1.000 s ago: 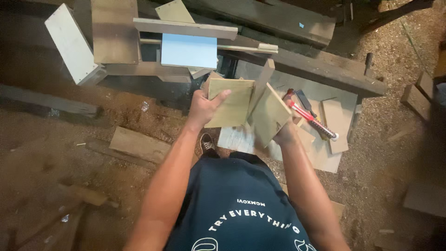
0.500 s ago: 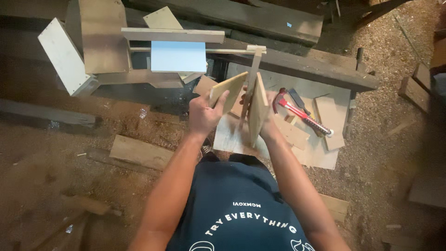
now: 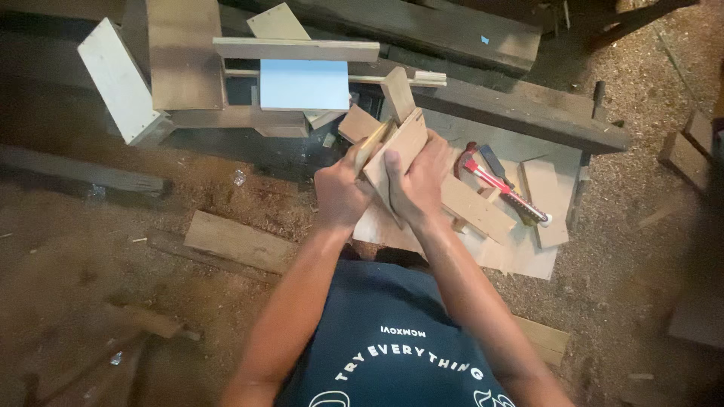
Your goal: The person assembles small wooden pieces into a box-like structure. They align the pieces, apply glue to the edges, and use a hammer to drive nails into the joints. The person repeatedly adjusts the pieces and hammers them together until the structure is formed.
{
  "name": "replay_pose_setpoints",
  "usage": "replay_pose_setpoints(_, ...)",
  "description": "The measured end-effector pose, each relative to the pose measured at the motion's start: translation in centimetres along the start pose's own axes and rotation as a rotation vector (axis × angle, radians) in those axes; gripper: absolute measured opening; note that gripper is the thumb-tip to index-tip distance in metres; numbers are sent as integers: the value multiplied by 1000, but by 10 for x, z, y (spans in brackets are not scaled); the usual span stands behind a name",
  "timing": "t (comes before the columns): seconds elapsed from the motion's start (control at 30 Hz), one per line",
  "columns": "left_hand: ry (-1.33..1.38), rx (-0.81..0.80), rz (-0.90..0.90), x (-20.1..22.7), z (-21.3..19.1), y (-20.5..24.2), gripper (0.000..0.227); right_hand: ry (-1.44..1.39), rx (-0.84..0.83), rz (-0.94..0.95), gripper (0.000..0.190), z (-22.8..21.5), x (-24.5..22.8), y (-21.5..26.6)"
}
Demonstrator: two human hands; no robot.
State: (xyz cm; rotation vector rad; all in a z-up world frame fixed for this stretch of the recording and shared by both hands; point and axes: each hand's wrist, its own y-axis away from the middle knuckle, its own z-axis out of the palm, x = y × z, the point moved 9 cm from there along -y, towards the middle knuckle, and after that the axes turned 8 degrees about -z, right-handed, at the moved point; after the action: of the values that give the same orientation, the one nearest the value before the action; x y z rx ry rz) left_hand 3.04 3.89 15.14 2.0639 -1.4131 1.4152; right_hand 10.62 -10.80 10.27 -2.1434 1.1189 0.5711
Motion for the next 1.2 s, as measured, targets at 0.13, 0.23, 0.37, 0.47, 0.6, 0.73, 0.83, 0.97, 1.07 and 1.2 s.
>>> replay_pose_setpoints(0.13,159,-10,-154,6,-24,-9,31,-613,-174,126,83,-15,-3,-15)
replay_pose_setpoints(0.23,205,27,-175,4,-52,-18,26,-1159,-318,210,86,-26,-8,-16)
replay_pose_setpoints(0.37,305,-36,-30,17,-58,-25,25,-1118,-364,56,89,-42,-7,-13)
replay_pose_setpoints(0.47,243,-120,15,20,-49,-18,21,-1035,-227,201,72,-37,22,-5)
replay_pose_setpoints(0.6,363,-126,-90,12,-45,-9,24,-660,-115,181,53,-41,27,6)
replay_pose_setpoints(0.73,391,-137,-205,-1,-35,-12,28,-252,96,49,45,-62,2,12)
replay_pose_setpoints(0.83,337,-225,-255,-10,-26,-17,35,-18,105,-83,41,-93,-17,12)
replay_pose_setpoints(0.97,315,-311,-58,5,-38,-42,45,179,37,-409,45,-118,-59,-7)
replay_pose_setpoints(1.07,127,-626,-262,-4,-21,-51,43,365,-148,-670,52,-121,-85,-20)
replay_pose_setpoints(1.2,239,-668,-53,23,-36,-63,44,373,-220,-934,60,-138,-105,-25)
